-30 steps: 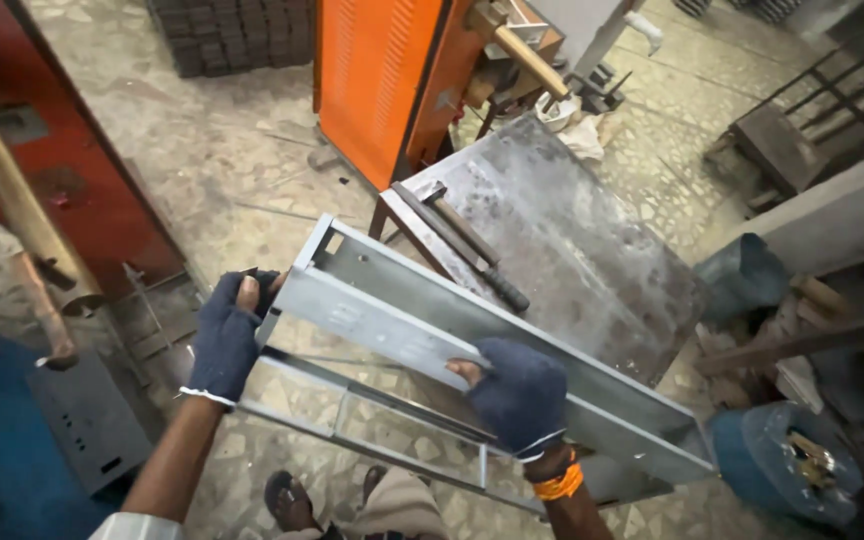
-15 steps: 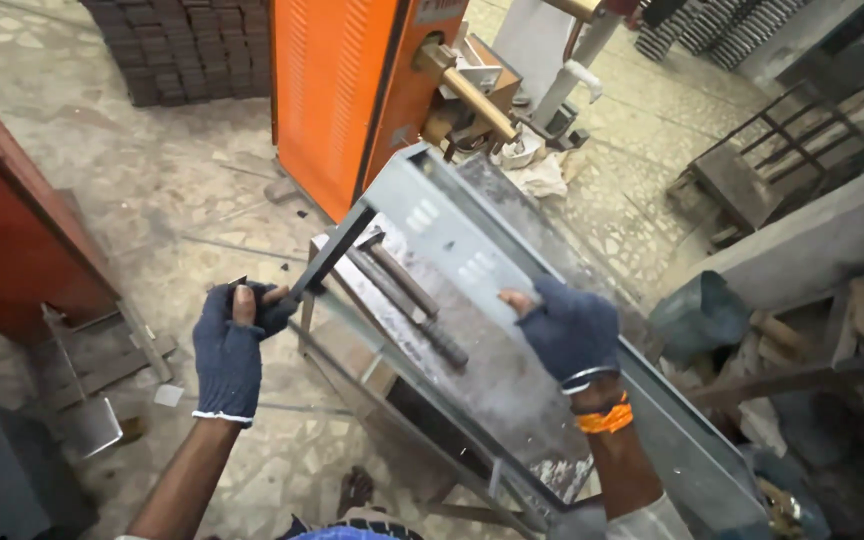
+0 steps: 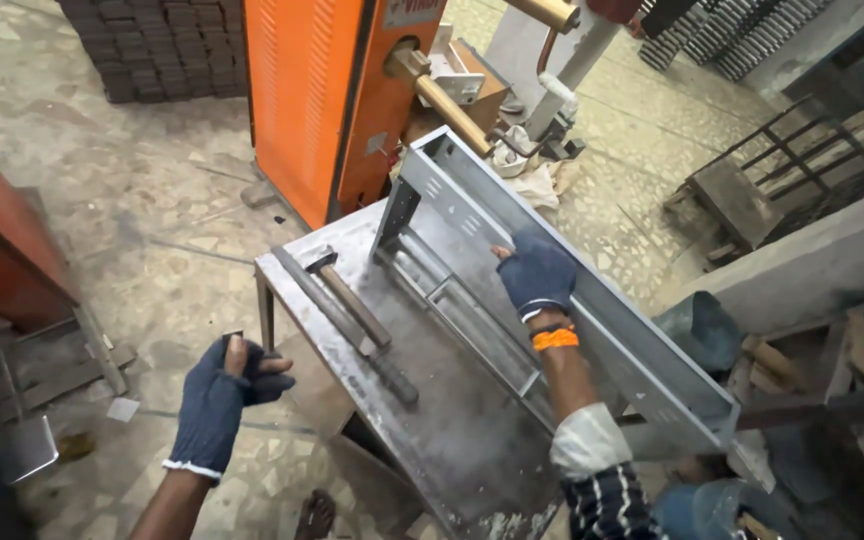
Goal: The recorder is assembling and welding metal plates into enclosures using a spot welder, a hammer, and a file.
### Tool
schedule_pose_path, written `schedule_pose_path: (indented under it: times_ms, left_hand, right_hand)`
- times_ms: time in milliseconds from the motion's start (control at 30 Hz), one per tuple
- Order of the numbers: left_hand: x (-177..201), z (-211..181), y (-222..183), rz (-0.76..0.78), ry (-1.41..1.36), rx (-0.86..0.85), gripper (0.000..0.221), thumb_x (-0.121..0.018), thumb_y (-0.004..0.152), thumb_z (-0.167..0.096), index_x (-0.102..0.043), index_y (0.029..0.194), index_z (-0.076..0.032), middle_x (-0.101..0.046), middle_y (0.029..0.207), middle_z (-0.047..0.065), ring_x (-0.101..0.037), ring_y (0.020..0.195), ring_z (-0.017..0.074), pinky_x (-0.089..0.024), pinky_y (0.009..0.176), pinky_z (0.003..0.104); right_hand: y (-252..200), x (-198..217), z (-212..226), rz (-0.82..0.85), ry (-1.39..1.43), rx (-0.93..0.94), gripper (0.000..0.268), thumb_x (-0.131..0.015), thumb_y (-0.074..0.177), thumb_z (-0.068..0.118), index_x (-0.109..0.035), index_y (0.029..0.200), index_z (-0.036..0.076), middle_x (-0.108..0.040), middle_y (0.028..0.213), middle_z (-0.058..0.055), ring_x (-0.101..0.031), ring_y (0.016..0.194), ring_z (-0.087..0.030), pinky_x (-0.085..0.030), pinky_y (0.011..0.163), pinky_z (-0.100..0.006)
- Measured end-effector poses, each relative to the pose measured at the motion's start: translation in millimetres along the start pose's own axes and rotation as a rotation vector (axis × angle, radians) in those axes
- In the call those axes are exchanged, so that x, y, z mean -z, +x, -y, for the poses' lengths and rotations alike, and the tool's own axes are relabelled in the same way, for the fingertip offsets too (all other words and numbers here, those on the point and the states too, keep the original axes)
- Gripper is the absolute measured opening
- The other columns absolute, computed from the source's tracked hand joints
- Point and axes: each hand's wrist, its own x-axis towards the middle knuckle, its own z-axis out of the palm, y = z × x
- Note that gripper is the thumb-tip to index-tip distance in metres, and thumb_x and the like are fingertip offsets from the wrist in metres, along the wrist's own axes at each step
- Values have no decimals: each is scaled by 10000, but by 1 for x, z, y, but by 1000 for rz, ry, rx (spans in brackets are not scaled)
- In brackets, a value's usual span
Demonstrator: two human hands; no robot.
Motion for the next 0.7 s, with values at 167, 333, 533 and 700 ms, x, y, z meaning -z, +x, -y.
schedule_pose_path:
  times_ms: [167, 333, 533, 700]
  left_hand:
    - [-14, 10, 10, 15, 25, 60, 519, -433, 1032, -479, -595, 1118, 7, -768, 960, 225, -769, 762, 294, -610, 673, 379]
    - [-32, 9, 20, 30, 47, 105, 506, -439, 1018, -477, -585, 1118, -3, -780, 933, 218, -773, 751, 288, -605, 656, 380]
    - [-36, 20, 26, 34, 61, 91, 523, -480, 1024, -469, -592, 1069, 40, -783, 915, 214, -768, 733, 272, -602, 640, 371]
    - [-39, 21, 26, 2, 58, 132, 472, -508, 1000, -448, -593, 1115, 2, -768, 909, 205, -754, 724, 262, -596, 643, 366]
  right_hand:
    - [5, -21, -30, 9, -11, -54, 568, -872, 668, 430, -715, 1124, 130, -745, 953, -169, -714, 855, -398, -557, 703, -510]
    - [18, -31, -38, 10, -48, -101, 507, -872, 713, 372, -728, 1158, 175, -753, 983, -145, -722, 885, -380, -562, 740, -502]
    - [48, -47, -64, -84, 3, -63, 453, -856, 719, 306, -732, 1121, 140, -755, 1014, -151, -726, 920, -377, -571, 785, -491]
    - [72, -48, -78, 24, -82, -116, 465, -849, 758, 310, -709, 1161, 125, -742, 1028, -176, -717, 939, -385, -565, 784, -502]
